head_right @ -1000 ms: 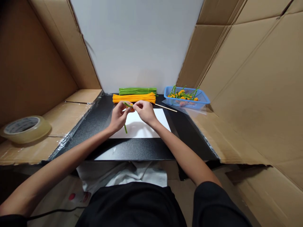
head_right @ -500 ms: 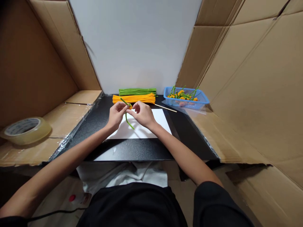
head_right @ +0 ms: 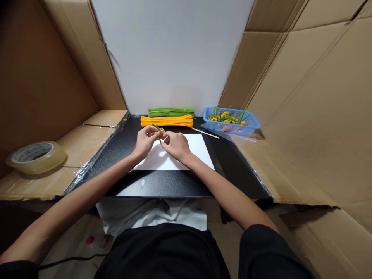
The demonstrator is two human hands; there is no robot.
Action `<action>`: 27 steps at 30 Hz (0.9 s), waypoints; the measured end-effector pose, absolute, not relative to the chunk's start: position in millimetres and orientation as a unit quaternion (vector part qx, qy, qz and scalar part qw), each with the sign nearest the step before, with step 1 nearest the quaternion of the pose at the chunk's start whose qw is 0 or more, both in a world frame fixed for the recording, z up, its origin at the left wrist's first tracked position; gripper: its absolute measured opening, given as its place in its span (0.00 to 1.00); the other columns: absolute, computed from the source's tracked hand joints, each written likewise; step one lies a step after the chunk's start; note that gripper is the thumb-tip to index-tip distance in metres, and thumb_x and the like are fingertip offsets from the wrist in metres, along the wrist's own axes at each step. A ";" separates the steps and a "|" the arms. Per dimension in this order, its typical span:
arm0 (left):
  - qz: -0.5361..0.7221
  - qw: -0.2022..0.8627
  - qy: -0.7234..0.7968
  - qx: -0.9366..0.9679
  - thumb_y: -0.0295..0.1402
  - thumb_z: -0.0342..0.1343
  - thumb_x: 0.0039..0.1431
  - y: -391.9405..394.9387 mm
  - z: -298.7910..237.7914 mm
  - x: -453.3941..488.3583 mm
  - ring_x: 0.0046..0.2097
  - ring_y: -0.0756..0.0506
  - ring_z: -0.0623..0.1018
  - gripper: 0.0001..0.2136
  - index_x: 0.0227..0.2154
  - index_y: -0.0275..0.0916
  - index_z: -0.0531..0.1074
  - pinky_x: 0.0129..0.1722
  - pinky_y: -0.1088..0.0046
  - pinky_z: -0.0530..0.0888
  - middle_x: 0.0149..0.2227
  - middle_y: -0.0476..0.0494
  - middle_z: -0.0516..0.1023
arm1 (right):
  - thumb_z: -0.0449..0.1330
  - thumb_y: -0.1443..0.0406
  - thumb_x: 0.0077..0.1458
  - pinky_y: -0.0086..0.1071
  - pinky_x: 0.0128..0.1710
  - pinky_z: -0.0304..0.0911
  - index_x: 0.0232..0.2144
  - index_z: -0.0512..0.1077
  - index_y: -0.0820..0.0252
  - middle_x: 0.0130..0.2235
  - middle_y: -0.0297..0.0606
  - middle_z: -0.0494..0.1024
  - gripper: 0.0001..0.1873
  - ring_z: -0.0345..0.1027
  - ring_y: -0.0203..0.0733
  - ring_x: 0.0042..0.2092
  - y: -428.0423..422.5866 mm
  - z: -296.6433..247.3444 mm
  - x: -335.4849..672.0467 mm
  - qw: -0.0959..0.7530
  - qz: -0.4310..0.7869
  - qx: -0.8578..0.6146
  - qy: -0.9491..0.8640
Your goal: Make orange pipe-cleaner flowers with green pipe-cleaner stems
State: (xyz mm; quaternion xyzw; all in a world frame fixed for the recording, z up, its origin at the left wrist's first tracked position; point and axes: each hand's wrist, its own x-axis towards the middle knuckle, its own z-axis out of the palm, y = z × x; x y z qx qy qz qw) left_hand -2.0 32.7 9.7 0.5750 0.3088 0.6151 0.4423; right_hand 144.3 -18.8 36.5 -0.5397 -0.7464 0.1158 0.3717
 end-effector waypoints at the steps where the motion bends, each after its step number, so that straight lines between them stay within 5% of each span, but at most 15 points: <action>1: 0.612 0.447 0.307 0.575 0.38 0.71 0.44 32.8 9.9 -2.3 0.35 0.47 0.79 0.14 0.27 0.36 0.73 0.40 0.69 0.76 0.31 0.46 0.78 | 0.63 0.70 0.51 0.33 0.38 0.70 0.33 0.77 0.56 0.31 0.35 0.83 0.05 0.78 0.43 0.35 -18.4 36.1 145.2 0.370 0.106 -0.539 -0.750; 4: 0.607 0.446 0.312 0.579 0.38 0.70 0.45 34.3 10.2 -4.2 0.36 0.47 0.80 0.14 0.27 0.35 0.74 0.40 0.69 0.77 0.31 0.44 0.79 | 0.62 0.71 0.52 0.33 0.39 0.69 0.33 0.77 0.56 0.33 0.35 0.83 0.07 0.78 0.42 0.35 -17.6 36.8 148.8 0.377 0.080 -0.528 -0.757; 9: 0.617 0.453 0.322 0.557 0.39 0.71 0.43 38.4 10.7 -8.4 0.36 0.45 0.81 0.15 0.30 0.35 0.75 0.39 0.68 0.79 0.32 0.43 0.80 | 0.69 0.59 0.50 0.32 0.37 0.67 0.38 0.76 0.57 0.31 0.35 0.82 0.13 0.77 0.42 0.35 -19.5 39.4 150.2 0.348 0.114 -0.521 -0.771; 14: 0.607 0.433 0.322 0.583 0.37 0.68 0.47 36.3 15.3 -9.1 0.36 0.45 0.81 0.13 0.33 0.35 0.79 0.39 0.68 0.79 0.34 0.42 0.81 | 0.64 0.69 0.54 0.32 0.38 0.65 0.33 0.76 0.57 0.34 0.36 0.83 0.03 0.77 0.42 0.37 -19.7 39.8 150.4 0.315 0.078 -0.496 -0.805; 21: 0.589 0.358 0.313 0.653 0.34 0.64 0.50 33.4 23.8 -13.5 0.37 0.45 0.81 0.08 0.32 0.35 0.81 0.41 0.70 0.77 0.36 0.40 0.83 | 0.61 0.67 0.59 0.39 0.45 0.63 0.33 0.77 0.58 0.39 0.42 0.79 0.04 0.71 0.47 0.44 -12.8 47.9 166.7 0.364 -0.053 -0.392 -0.843; 27: 0.524 0.429 0.272 0.684 0.36 0.64 0.51 34.7 26.9 -15.5 0.39 0.45 0.81 0.09 0.33 0.36 0.81 0.42 0.70 0.76 0.37 0.41 0.83 | 0.66 0.63 0.56 0.44 0.53 0.62 0.29 0.78 0.54 0.42 0.40 0.79 0.03 0.70 0.48 0.49 -12.5 54.7 173.0 0.409 0.026 -0.379 -0.830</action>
